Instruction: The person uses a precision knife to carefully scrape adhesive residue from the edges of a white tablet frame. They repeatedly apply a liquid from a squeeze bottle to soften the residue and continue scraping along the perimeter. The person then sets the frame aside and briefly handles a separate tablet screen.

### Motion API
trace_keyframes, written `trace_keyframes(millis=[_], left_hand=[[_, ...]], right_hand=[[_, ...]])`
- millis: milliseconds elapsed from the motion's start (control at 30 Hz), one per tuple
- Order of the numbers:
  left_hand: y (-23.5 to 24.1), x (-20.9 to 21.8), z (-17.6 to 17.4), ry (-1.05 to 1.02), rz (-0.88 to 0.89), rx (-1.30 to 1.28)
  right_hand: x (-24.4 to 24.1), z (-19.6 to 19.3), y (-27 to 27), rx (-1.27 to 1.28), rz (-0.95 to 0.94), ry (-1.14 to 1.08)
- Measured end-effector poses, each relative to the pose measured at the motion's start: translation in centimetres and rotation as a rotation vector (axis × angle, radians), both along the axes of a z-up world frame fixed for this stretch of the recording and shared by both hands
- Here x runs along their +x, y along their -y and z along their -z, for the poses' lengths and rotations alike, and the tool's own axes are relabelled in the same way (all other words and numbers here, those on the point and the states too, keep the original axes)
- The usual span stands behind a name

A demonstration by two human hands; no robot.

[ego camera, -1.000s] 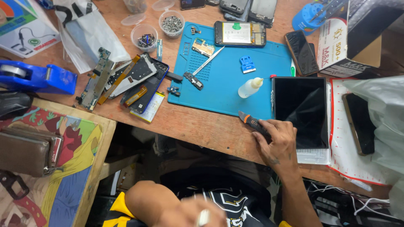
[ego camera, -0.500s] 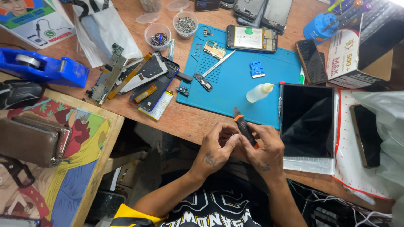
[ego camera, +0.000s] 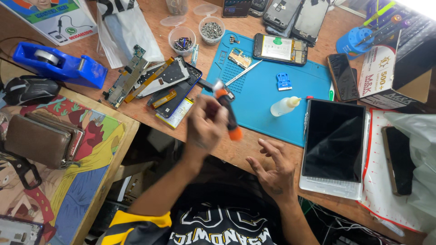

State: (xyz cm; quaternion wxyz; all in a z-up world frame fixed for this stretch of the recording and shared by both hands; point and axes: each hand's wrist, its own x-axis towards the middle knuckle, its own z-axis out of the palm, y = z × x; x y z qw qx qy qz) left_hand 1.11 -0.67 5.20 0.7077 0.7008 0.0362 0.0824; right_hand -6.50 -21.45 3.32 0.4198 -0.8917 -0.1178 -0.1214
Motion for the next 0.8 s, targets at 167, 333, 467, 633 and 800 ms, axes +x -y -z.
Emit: trace_keyframes(millis=[167, 333, 467, 633, 800], left_hand=[[-8.7, 7.0, -1.1, 0.338, -0.22, 0.28], [-15.8, 15.7, 1.1, 0.388, -0.342, 0.634], [-20.0, 23.5, 4.7, 0.569, -0.427, 0.899], [-23.1, 28.7, 9.4, 0.581, -0.461, 1.086], [-24.9, 29.5, 11.6, 0.485, -0.445, 1.251]], right_hand=[[-0.9, 1.0, 0.7, 0.077, -0.013, -0.059], [-2.1, 1.7, 1.1, 0.174, -0.023, -0.166], [-2.7, 1.0, 1.8, 0.142, -0.038, -0.101], [-4.3, -0.5, 4.6, 0.168, 0.065, -0.042], [-5.5, -1.3, 8.6, 0.194, 0.236, 0.036]])
